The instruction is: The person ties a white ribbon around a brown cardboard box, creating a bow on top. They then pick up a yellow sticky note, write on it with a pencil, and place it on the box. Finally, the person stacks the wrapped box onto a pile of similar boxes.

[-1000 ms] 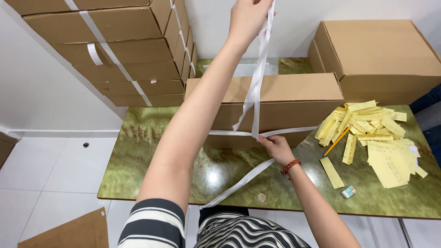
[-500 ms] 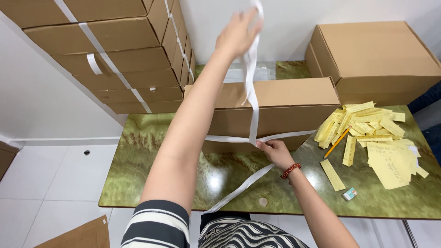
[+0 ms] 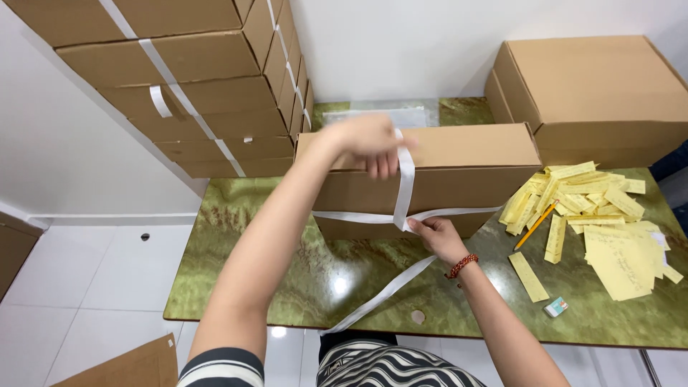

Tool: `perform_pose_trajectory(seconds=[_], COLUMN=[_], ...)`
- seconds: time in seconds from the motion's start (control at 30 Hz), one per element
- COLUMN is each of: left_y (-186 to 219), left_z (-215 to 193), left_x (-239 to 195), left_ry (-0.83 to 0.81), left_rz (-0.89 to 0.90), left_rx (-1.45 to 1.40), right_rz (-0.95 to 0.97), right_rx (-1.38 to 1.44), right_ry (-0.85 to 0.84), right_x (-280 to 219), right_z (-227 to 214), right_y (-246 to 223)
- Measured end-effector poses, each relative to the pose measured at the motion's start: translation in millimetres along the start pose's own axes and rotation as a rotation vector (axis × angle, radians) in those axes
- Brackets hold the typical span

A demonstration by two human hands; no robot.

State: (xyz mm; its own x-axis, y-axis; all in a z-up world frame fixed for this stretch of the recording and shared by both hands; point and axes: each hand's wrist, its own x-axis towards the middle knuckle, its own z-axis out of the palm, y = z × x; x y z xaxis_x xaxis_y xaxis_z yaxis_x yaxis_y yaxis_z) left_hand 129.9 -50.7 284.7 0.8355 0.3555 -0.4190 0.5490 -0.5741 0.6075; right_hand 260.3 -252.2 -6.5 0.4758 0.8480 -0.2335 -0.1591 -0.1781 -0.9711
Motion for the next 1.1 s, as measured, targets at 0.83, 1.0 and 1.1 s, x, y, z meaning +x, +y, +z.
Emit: perform_pose_trajectory(seconds=[0.83,1.0,1.1], left_y=[-11.6,-35.3,-37.4], left_z=[42.4,54.3,56.6], left_x=[-8.2,23.9,26.7], left_ry=[0.636,0.643,0.673], left_rz=[0.469,0.451,0.416], left_rx=[0.003,-0.019,0.060], right_rz=[-0.082,-0.048,-0.048], right_rx=[0.244,0.187,0.179], right_ry=[0.120,0.125,0.079], right_x=[-16.6,-24.6,-27.4], right_z=[42.5,43.0,39.0], right_y=[-0.2,7.2,26.4])
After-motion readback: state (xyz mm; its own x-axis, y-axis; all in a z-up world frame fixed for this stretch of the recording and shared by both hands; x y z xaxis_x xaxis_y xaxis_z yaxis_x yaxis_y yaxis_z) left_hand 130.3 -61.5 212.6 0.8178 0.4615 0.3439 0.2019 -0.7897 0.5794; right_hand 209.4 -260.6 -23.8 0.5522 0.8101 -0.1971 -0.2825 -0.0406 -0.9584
